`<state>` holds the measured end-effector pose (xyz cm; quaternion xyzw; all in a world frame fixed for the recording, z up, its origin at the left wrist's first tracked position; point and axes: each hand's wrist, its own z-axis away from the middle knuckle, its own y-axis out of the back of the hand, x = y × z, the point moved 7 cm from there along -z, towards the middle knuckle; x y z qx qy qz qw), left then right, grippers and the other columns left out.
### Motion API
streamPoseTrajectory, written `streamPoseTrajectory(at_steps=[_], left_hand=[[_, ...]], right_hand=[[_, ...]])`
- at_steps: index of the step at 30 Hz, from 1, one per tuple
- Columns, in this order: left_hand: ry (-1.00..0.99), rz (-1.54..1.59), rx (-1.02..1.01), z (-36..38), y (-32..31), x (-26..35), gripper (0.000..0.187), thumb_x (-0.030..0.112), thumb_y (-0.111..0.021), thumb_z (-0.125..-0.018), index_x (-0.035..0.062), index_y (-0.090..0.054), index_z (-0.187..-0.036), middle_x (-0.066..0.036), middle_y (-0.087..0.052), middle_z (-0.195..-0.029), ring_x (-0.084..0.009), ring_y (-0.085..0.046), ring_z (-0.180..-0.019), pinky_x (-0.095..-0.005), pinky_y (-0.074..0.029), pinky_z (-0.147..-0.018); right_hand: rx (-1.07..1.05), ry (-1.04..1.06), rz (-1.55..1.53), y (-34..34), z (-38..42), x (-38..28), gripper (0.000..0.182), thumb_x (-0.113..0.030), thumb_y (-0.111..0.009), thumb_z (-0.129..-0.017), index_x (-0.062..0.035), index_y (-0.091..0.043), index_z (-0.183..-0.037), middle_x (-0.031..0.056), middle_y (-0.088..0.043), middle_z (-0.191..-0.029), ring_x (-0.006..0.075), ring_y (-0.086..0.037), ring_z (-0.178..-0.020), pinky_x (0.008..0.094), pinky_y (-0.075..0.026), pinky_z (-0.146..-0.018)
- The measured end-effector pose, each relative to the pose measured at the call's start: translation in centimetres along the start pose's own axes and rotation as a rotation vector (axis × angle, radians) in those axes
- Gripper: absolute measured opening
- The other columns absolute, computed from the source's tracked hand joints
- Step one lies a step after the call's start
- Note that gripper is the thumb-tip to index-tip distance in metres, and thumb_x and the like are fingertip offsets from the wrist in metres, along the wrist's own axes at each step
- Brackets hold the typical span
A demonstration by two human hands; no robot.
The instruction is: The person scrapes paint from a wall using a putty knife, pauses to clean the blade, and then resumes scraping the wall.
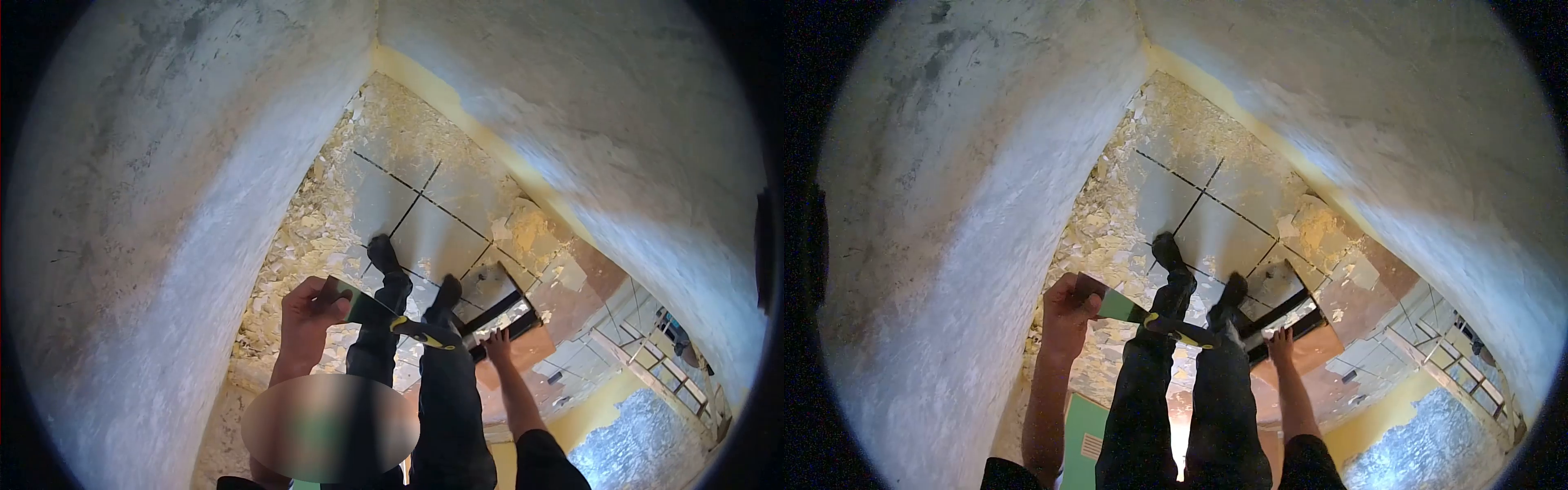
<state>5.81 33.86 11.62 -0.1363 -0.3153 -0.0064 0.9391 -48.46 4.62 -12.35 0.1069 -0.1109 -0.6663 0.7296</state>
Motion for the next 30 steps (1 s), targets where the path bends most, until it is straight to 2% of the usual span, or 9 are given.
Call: streamPoseTrajectory(at_steps=[3, 4, 6, 10, 14, 22, 26, 27, 30], left_hand=[[0.028, 0.010, 0.055, 0.1, 0.3, -0.7, 0.018, -0.006, -0.070, -0.079, 0.0005, -0.064, -0.094, -0.004, -0.065, -0.089, -0.0110, -0.062, -0.082, -0.0278, -0.055, -0.072], [0.044, 0.021, 0.087, 0.0, 0.2, -0.9, 0.018, -0.006, -0.070, -0.079, 0.0005, -0.064, -0.094, -0.004, -0.065, -0.089, -0.0105, -0.062, -0.082, -0.0277, -0.055, -0.072], [0.053, -0.016, 0.064, -0.5, -0.4, -0.9, 0.018, -0.006, -0.070, -0.079, 0.0006, -0.064, -0.094, -0.003, -0.064, -0.089, -0.0105, -0.062, -0.081, -0.0271, -0.055, -0.071], [0.063, -0.119, 0.039, -2.3, -3.4, -1.0, 0.018, -0.005, -0.071, -0.078, 0.0005, -0.064, -0.094, -0.003, -0.063, -0.086, -0.0105, -0.061, -0.080, -0.0250, -0.055, -0.069], [0.038, -0.287, -0.027, -5.5, -7.2, -1.3, 0.017, 0.000, -0.074, -0.078, 0.0022, -0.064, -0.092, -0.001, -0.064, -0.084, -0.0102, -0.060, -0.078, -0.0249, -0.052, -0.067], [-0.258, -0.547, -0.139, -18.2, -11.3, -6.2, 0.018, 0.011, -0.072, -0.079, 0.0017, -0.066, -0.093, -0.004, -0.064, -0.072, -0.0089, -0.058, -0.068, -0.0257, -0.046, -0.062], [-0.258, -0.525, -0.181, -25.0, -12.3, -8.0, 0.021, 0.015, -0.072, -0.079, 0.0029, -0.066, -0.095, -0.008, -0.066, -0.073, -0.0123, -0.060, -0.067, -0.0304, -0.048, -0.062], [-0.209, -0.472, -0.228, -27.2, -13.1, -8.6, 0.022, 0.017, -0.072, -0.079, 0.0029, -0.065, -0.095, -0.010, -0.066, -0.073, -0.0151, -0.062, -0.066, -0.0323, -0.048, -0.063], [-0.538, -0.711, -0.235, -31.8, -15.9, -7.5, 0.022, 0.021, -0.069, -0.083, 0.0023, -0.063, -0.092, -0.013, -0.065, -0.070, -0.0260, -0.064, -0.065, -0.0363, -0.049, -0.062]], right_hand=[[-0.181, -0.237, -0.052, -9.5, 0.1, -2.2, 0.042, -0.035, -0.034, -0.097, -0.0264, -0.052, -0.135, 0.0106, -0.028, -0.154, 0.0357, -0.016, -0.144, 0.0596, -0.004, -0.113], [-0.517, -0.212, -0.054, -8.1, 1.2, -3.2, 0.044, -0.039, -0.036, -0.097, -0.0275, -0.049, -0.137, 0.0090, -0.024, -0.156, 0.0362, -0.011, -0.145, 0.0599, -0.005, -0.112], [-0.609, -0.293, -0.422, -1.3, 2.4, -3.6, 0.045, -0.040, -0.041, -0.095, -0.0250, -0.050, -0.136, 0.0125, -0.039, -0.147, 0.0330, -0.032, -0.139, 0.0578, -0.023, -0.109], [-0.081, -0.077, -0.878, 6.1, -4.4, -1.8, 0.036, -0.032, -0.051, -0.092, -0.0124, -0.060, -0.121, 0.0193, -0.067, -0.104, 0.0379, -0.063, -0.099, 0.0434, -0.049, -0.083], [0.404, 0.093, -1.093, 17.2, -9.5, 3.0, 0.035, -0.032, -0.054, -0.091, -0.0057, -0.062, -0.113, 0.0202, -0.067, -0.098, 0.0381, -0.064, -0.093, 0.0448, -0.050, -0.079], [-0.003, 0.557, -1.799, 43.3, -11.1, 6.6, 0.067, -0.060, -0.031, -0.097, -0.0090, -0.044, -0.139, 0.0091, -0.064, -0.112, 0.0189, -0.064, -0.096, 0.0343, -0.046, -0.090], [-0.337, 0.678, -2.006, 45.2, -12.5, 6.4, 0.069, -0.058, -0.034, -0.097, -0.0038, -0.035, -0.140, 0.0160, -0.065, -0.099, 0.0257, -0.067, -0.072, 0.0332, -0.053, -0.066], [-0.142, 0.689, -1.895, 46.3, -12.9, 6.7, 0.057, -0.053, -0.034, -0.099, -0.0045, -0.040, -0.128, 0.0125, -0.063, -0.082, 0.0173, -0.058, -0.054, 0.0286, -0.047, -0.047], [0.088, 0.570, -1.665, 47.6, -16.7, 9.0, 0.045, -0.043, -0.042, -0.100, -0.0047, -0.041, -0.125, 0.0075, -0.057, -0.074, 0.0123, -0.054, -0.051, 0.0270, -0.045, -0.045]])
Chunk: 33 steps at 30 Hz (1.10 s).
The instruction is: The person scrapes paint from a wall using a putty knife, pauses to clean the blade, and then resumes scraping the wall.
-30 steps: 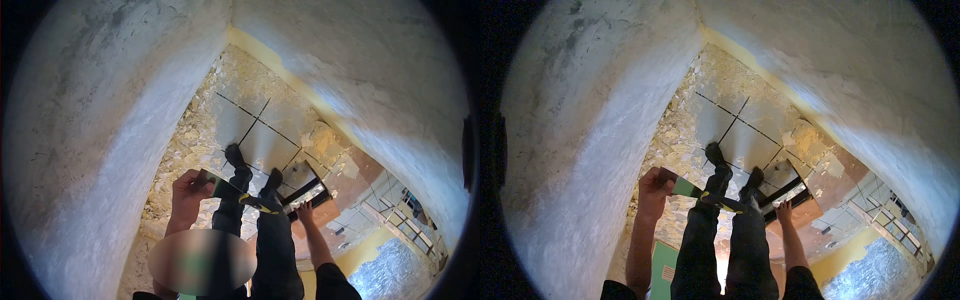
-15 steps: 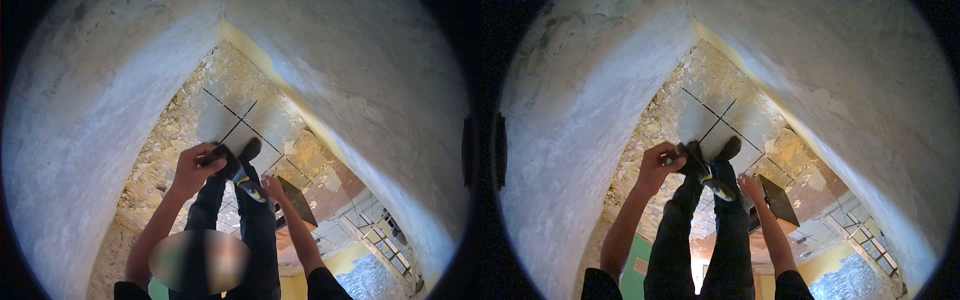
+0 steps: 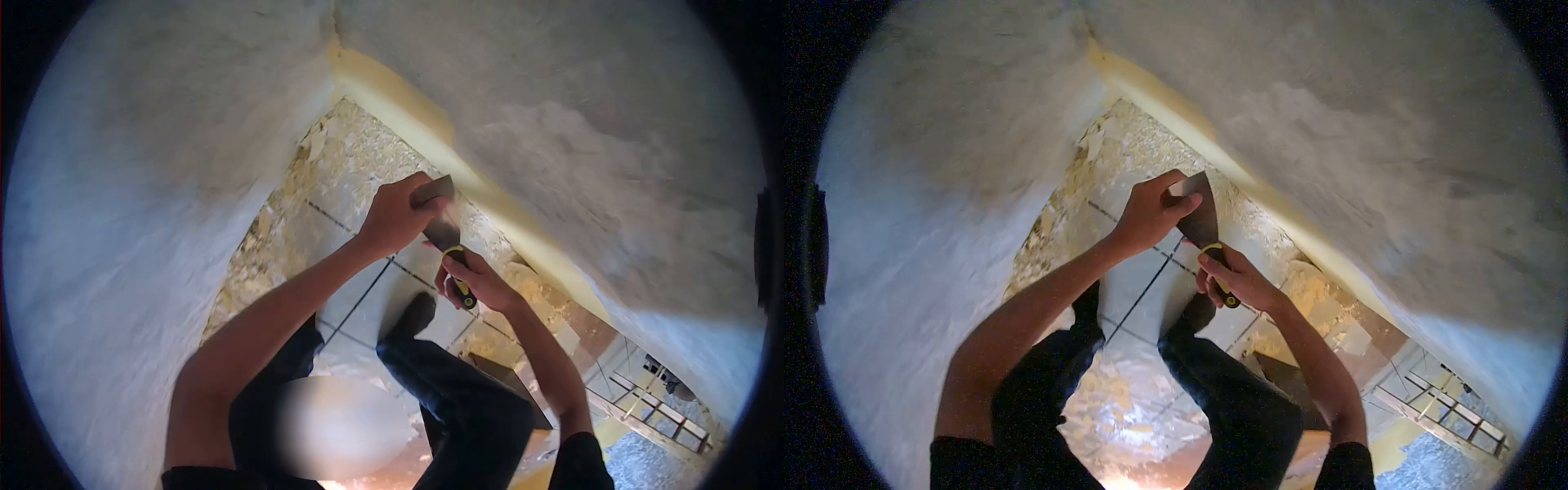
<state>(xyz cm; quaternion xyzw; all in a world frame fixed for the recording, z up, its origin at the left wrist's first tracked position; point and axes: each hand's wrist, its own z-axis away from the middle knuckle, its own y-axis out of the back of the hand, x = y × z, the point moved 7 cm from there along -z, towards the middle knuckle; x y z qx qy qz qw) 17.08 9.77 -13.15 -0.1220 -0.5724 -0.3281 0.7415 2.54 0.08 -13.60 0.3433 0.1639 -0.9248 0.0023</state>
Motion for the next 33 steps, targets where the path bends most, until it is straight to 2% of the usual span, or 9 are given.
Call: streamPoseTrajectory(at_steps=[1, 6, 9, 12, 18, 20, 24, 29, 33], left_hand=[[-0.024, -0.133, -0.072, -1.4, -0.6, -0.8, 0.025, 0.024, -0.066, -0.086, 0.0014, -0.059, -0.095, -0.014, -0.063, -0.071, -0.0344, -0.062, -0.067, -0.0393, -0.049, -0.064], [-0.295, -0.220, -0.125, -5.8, -2.9, -7.8, 0.030, 0.025, -0.055, -0.094, -0.0005, -0.049, -0.109, -0.016, -0.059, -0.082, -0.0329, -0.061, -0.077, -0.0412, -0.048, -0.072], [-0.424, -0.202, -0.059, -6.5, -3.1, -9.8, 0.030, 0.024, -0.048, -0.098, -0.0018, -0.044, -0.112, -0.018, -0.055, -0.093, -0.0318, -0.059, -0.085, -0.0419, -0.046, -0.078], [-0.405, -0.229, -0.067, -7.0, -4.2, -10.9, 0.027, 0.022, -0.045, -0.099, -0.0014, -0.043, -0.112, -0.020, -0.049, -0.101, -0.0336, -0.053, -0.096, -0.0444, -0.043, -0.084], [-0.447, -0.248, -0.136, -5.0, -3.5, -7.3, 0.028, 0.023, -0.047, -0.099, 0.0009, -0.043, -0.115, -0.018, -0.049, -0.102, -0.0310, -0.053, -0.096, -0.0437, -0.042, -0.083], [-0.406, -0.162, -0.112, -4.4, -2.8, -6.2, 0.042, 0.015, -0.053, -0.094, -0.0025, -0.036, -0.128, -0.022, -0.044, -0.120, -0.0364, -0.047, -0.115, -0.0452, -0.038, -0.098], [-0.480, -0.121, 0.052, -2.3, -2.6, -4.4, 0.057, 0.012, -0.054, -0.092, -0.0034, -0.026, -0.139, -0.023, -0.035, -0.129, -0.0365, -0.042, -0.121, -0.0444, -0.034, -0.103], [-0.610, -0.200, -0.027, -1.2, -3.3, -2.2, 0.081, 0.009, -0.055, -0.090, -0.0043, 0.000, -0.148, -0.024, -0.008, -0.153, -0.0376, -0.013, -0.143, -0.0435, -0.013, -0.116], [-0.586, -0.187, -0.049, -1.9, -4.0, -1.3, 0.084, 0.008, -0.055, -0.090, -0.0037, 0.004, -0.148, -0.025, 0.002, -0.155, -0.0376, -0.004, -0.145, -0.0432, -0.012, -0.117]], right_hand=[[0.024, 0.031, -0.016, 0.8, -0.9, -0.4, 0.038, -0.035, -0.047, -0.100, -0.0039, -0.042, -0.122, 0.0037, -0.051, -0.069, 0.0092, -0.050, -0.048, 0.0263, -0.043, -0.043], [0.104, 0.013, 0.264, 5.0, -6.3, 1.9, 0.040, -0.031, -0.047, -0.101, -0.0023, -0.037, -0.127, 0.0026, -0.049, -0.067, 0.0095, -0.051, -0.050, 0.0265, -0.043, -0.042], [-0.007, 0.079, 0.476, 4.9, -9.1, 3.6, 0.064, -0.037, -0.049, -0.098, 0.0090, -0.020, -0.132, 0.0052, -0.054, -0.067, 0.0136, -0.056, -0.053, 0.0287, -0.048, -0.048], [-0.024, -0.002, 0.572, 5.3, -9.7, 4.8, 0.071, -0.040, -0.050, -0.097, 0.0130, -0.017, -0.131, 0.0074, -0.058, -0.069, 0.0151, -0.058, -0.055, 0.0296, -0.049, -0.050], [0.097, 0.005, 0.668, 5.0, -5.7, 2.3, 0.063, -0.041, -0.048, -0.098, 0.0011, -0.023, -0.139, 0.0077, -0.059, -0.074, 0.0145, -0.059, -0.059, 0.0297, -0.049, -0.051], [0.170, 0.030, 0.600, 4.8, -4.2, 2.0, 0.060, -0.039, -0.047, -0.099, -0.0022, -0.026, -0.141, 0.0074, -0.059, -0.076, 0.0138, -0.058, -0.059, 0.0292, -0.049, -0.051], [0.366, 0.314, 0.393, 4.8, -2.3, 0.7, 0.051, -0.030, -0.048, -0.099, -0.0065, -0.036, -0.143, 0.0056, -0.058, -0.081, 0.0110, -0.054, -0.058, 0.0279, -0.048, -0.050], [0.490, 0.364, 0.408, 5.1, -1.1, -1.6, 0.050, -0.022, -0.054, -0.097, -0.0101, -0.039, -0.143, 0.0060, -0.060, -0.094, 0.0086, -0.050, -0.057, 0.0242, -0.045, -0.050], [0.545, 0.390, 0.339, 5.4, -1.1, -1.5, 0.048, -0.024, -0.052, -0.099, -0.0098, -0.040, -0.143, 0.0029, -0.056, -0.087, 0.0074, -0.048, -0.056, 0.0227, -0.043, -0.050]])
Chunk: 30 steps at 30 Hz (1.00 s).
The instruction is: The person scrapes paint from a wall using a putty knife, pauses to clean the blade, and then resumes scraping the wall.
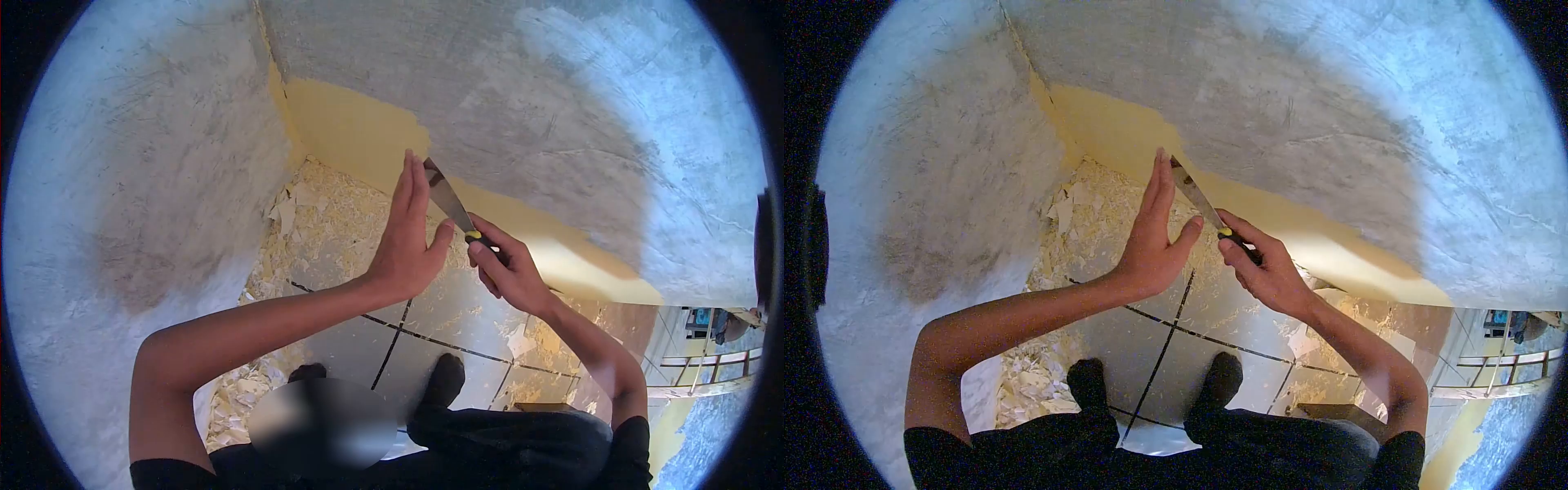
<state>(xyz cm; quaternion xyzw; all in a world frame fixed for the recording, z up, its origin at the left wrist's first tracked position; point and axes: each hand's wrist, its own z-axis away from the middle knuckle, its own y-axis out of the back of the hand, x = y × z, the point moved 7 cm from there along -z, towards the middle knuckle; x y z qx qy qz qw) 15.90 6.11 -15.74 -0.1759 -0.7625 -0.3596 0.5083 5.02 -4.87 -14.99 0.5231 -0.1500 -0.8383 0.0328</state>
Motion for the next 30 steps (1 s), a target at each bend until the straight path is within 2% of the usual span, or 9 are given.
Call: streamPoseTrajectory(at_steps=[5, 8, 11, 17, 21, 30], left_hand=[[-0.026, 0.116, -0.090, 0.9, -1.2, 1.3, 0.083, 0.007, -0.054, -0.089, -0.0040, 0.004, -0.148, -0.028, 0.002, -0.155, -0.0399, -0.004, -0.144, -0.0427, -0.013, -0.116], [-0.024, 0.199, -0.165, 0.7, -1.8, 2.3, 0.083, 0.007, -0.054, -0.089, -0.0045, 0.003, -0.148, -0.030, 0.001, -0.154, -0.0408, -0.005, -0.144, -0.0426, -0.015, -0.116], [-0.053, 0.158, -0.182, 0.0, -1.3, 2.6, 0.083, 0.008, -0.055, -0.089, -0.0051, 0.002, -0.148, -0.031, -0.001, -0.153, -0.0415, -0.007, -0.143, -0.0430, -0.017, -0.115], [-0.060, 0.140, -0.263, -0.8, -1.1, 2.4, 0.081, 0.010, -0.057, -0.088, -0.0037, -0.005, -0.148, -0.033, -0.003, -0.152, -0.0434, -0.015, -0.141, -0.0434, -0.023, -0.113], [-0.051, 0.155, -0.236, -0.5, -1.7, 2.2, 0.080, 0.011, -0.058, -0.088, -0.0031, -0.008, -0.148, -0.033, -0.002, -0.152, -0.0443, -0.017, -0.140, -0.0432, -0.024, -0.112], [-0.072, 0.044, -0.212, -0.6, -1.1, 2.6, 0.080, 0.013, -0.060, -0.085, -0.0049, -0.012, -0.147, -0.034, -0.011, -0.150, -0.0434, -0.022, -0.139, -0.0425, -0.027, -0.112]], right_hand=[[0.046, -0.049, -0.101, 0.4, 0.4, 1.0, 0.048, -0.029, -0.048, -0.101, -0.0100, -0.038, -0.144, 0.0005, -0.050, -0.078, 0.0056, -0.046, -0.056, 0.0222, -0.041, -0.048], [0.089, 0.032, -0.116, 0.7, 0.1, 0.5, 0.050, -0.031, -0.046, -0.101, -0.0100, -0.037, -0.145, 0.0002, -0.050, -0.077, 0.0043, -0.044, -0.053, 0.0214, -0.038, -0.044], [0.108, -0.003, -0.096, 0.9, -0.1, 0.1, 0.050, -0.031, -0.046, -0.101, -0.0097, -0.037, -0.145, -0.0001, -0.049, -0.076, 0.0042, -0.042, -0.049, 0.0206, -0.037, -0.041], [0.164, 0.005, -0.243, 1.0, -0.6, 1.3, 0.047, -0.027, -0.047, -0.101, -0.0082, -0.039, -0.144, 0.0004, -0.051, -0.076, 0.0037, -0.041, -0.046, 0.0192, -0.034, -0.038], [0.240, 0.057, -0.296, 0.7, -0.5, 2.0, 0.045, -0.024, -0.047, -0.101, -0.0065, -0.040, -0.142, 0.0004, -0.052, -0.075, 0.0035, -0.040, -0.046, 0.0193, -0.033, -0.037], [0.270, 0.088, -0.333, 0.0, -0.7, 2.8, 0.044, -0.022, -0.046, -0.101, -0.0042, -0.041, -0.142, 0.0014, -0.054, -0.073, 0.0046, -0.041, -0.046, 0.0198, -0.033, -0.037]])
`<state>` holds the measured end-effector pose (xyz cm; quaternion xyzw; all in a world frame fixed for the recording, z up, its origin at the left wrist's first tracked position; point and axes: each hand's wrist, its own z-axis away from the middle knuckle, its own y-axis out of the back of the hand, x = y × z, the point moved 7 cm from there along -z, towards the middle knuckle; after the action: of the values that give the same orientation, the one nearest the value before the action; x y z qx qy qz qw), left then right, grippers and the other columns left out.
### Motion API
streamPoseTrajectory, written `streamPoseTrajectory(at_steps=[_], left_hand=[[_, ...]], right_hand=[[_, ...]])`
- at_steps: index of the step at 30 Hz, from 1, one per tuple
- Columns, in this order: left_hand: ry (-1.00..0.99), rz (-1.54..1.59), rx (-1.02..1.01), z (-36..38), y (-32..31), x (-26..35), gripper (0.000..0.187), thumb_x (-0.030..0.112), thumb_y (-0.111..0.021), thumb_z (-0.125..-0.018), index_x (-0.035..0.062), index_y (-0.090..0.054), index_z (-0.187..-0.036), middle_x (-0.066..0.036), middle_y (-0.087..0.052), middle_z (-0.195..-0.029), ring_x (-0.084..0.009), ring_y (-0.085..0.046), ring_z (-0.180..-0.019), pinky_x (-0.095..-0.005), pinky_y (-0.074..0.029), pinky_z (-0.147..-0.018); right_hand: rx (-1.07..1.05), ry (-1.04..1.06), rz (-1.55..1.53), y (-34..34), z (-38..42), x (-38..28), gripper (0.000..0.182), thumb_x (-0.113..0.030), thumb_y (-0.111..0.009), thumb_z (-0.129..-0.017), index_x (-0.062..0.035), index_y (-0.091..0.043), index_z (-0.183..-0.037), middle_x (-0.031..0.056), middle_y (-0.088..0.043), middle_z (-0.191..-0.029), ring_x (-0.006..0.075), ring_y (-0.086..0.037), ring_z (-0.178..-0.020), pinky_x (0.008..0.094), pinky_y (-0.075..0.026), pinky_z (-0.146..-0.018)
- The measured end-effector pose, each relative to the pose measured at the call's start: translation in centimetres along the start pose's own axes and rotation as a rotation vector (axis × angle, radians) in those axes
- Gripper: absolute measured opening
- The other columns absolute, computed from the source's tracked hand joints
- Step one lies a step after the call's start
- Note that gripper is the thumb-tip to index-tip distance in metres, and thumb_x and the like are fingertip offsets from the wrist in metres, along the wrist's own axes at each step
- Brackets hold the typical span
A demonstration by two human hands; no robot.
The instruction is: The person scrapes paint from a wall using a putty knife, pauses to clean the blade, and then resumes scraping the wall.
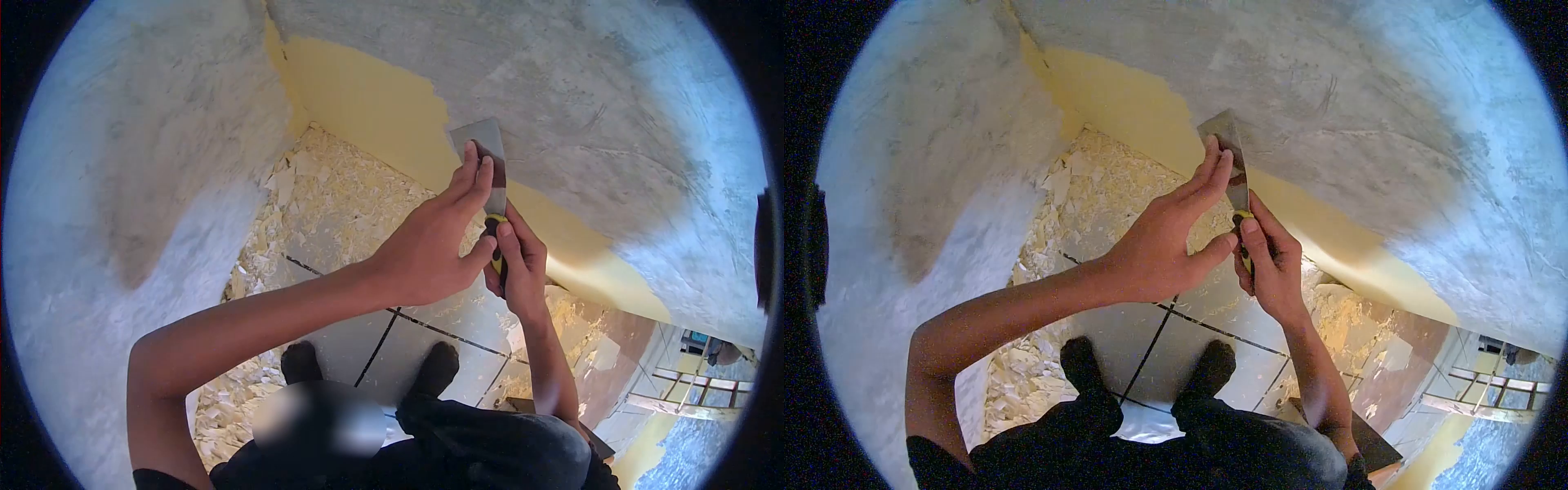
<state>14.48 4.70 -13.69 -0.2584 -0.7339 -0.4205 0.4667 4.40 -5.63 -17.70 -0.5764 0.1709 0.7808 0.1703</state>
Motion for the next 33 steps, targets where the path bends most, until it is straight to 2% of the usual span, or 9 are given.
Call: streamPoseTrajectory(at_steps=[8, 12, 15, 17, 23, 27, 30, 32, 33], left_hand=[[0.086, -0.126, -0.090, -0.5, 0.3, 1.6, 0.080, 0.017, -0.061, -0.086, -0.0061, -0.013, -0.146, -0.033, -0.012, -0.151, -0.0421, -0.024, -0.138, -0.0411, -0.028, -0.112], [0.055, -0.132, -0.040, -0.7, -0.4, 1.5, 0.078, 0.018, -0.059, -0.086, -0.0063, -0.015, -0.146, -0.032, -0.015, -0.150, -0.0417, -0.027, -0.137, -0.0412, -0.029, -0.111], [0.010, -0.158, 0.062, -0.9, -0.5, 1.7, 0.069, 0.018, -0.059, -0.087, -0.0063, -0.026, -0.143, -0.033, -0.027, -0.146, -0.0426, -0.036, -0.132, -0.0413, -0.034, -0.108], [0.003, -0.184, 0.132, -1.2, -0.2, 1.7, 0.058, 0.018, -0.059, -0.087, -0.0059, -0.040, -0.137, -0.033, -0.038, -0.139, -0.0431, -0.045, -0.125, -0.0419, -0.041, -0.103], [-0.087, -0.152, 0.266, -1.0, 0.4, 0.6, 0.047, 0.015, -0.060, -0.087, -0.0043, -0.051, -0.129, -0.031, -0.044, -0.136, -0.0425, -0.050, -0.121, -0.0434, -0.045, -0.099], [-0.078, -0.081, 0.363, 0.0, 0.1, -0.4, 0.053, 0.014, -0.059, -0.089, -0.0043, -0.043, -0.136, -0.030, -0.036, -0.142, -0.0423, -0.044, -0.127, -0.0426, -0.041, -0.103], [-0.099, -0.091, 0.320, 0.7, -0.1, -0.6, 0.060, 0.016, -0.057, -0.091, -0.0040, -0.033, -0.142, -0.029, -0.024, -0.149, -0.0421, -0.036, -0.134, -0.0419, -0.036, -0.106], [-0.049, -0.002, 0.130, 0.7, -0.9, -0.9, 0.064, 0.017, -0.056, -0.093, -0.0035, -0.025, -0.145, -0.028, -0.014, -0.153, -0.0420, -0.028, -0.138, -0.0423, -0.031, -0.110], [-0.049, 0.000, 0.129, 0.6, -0.8, -0.8, 0.064, 0.017, -0.056, -0.093, -0.0035, -0.025, -0.145, -0.028, -0.014, -0.153, -0.0420, -0.028, -0.138, -0.0423, -0.031, -0.110]], right_hand=[[-0.007, 0.027, -0.079, 0.1, -0.1, -0.6, 0.045, -0.024, -0.046, -0.101, -0.0051, -0.041, -0.142, 0.0007, -0.053, -0.070, 0.0047, -0.041, -0.045, 0.0200, -0.032, -0.036], [-0.015, 0.048, -0.063, 0.7, -0.1, -0.7, 0.044, -0.023, -0.046, -0.101, -0.0045, -0.042, -0.141, 0.0006, -0.052, -0.070, 0.0043, -0.040, -0.045, 0.0199, -0.033, -0.037], [-0.008, 0.047, -0.026, 1.5, 0.1, -0.9, 0.044, -0.023, -0.045, -0.101, -0.0035, -0.042, -0.140, 0.0005, -0.052, -0.068, 0.0040, -0.039, -0.044, 0.0196, -0.032, -0.037], [-0.016, 0.058, 0.002, 1.9, 0.0, -0.9, 0.043, -0.022, -0.045, -0.101, -0.0032, -0.043, -0.140, 0.0004, -0.052, -0.067, 0.0038, -0.039, -0.044, 0.0193, -0.032, -0.037], [0.012, 0.113, -0.002, 1.1, 0.0, -0.3, 0.043, -0.021, -0.045, -0.101, -0.0040, -0.042, -0.140, -0.0013, -0.052, -0.065, 0.0022, -0.038, -0.045, 0.0178, -0.032, -0.039], [0.057, 0.080, 0.141, 0.0, -0.4, -1.3, 0.042, -0.017, -0.046, -0.101, -0.0036, -0.042, -0.140, -0.0019, -0.052, -0.069, 0.0019, -0.040, -0.050, 0.0174, -0.032, -0.043], [0.071, 0.154, 0.164, -0.4, 0.5, -1.0, 0.041, -0.015, -0.045, -0.101, -0.0020, -0.042, -0.140, -0.0022, -0.051, -0.069, 0.0019, -0.041, -0.052, 0.0175, -0.033, -0.046], [0.093, 0.155, 0.185, -0.5, 0.8, -1.1, 0.041, -0.015, -0.044, -0.101, -0.0007, -0.042, -0.140, -0.0022, -0.052, -0.069, 0.0020, -0.041, -0.052, 0.0175, -0.033, -0.046], [0.115, 0.150, 0.205, -0.5, 0.9, -1.1, 0.042, -0.014, -0.044, -0.101, 0.0006, -0.041, -0.140, -0.0022, -0.052, -0.069, 0.0020, -0.041, -0.053, 0.0176, -0.034, -0.046]])
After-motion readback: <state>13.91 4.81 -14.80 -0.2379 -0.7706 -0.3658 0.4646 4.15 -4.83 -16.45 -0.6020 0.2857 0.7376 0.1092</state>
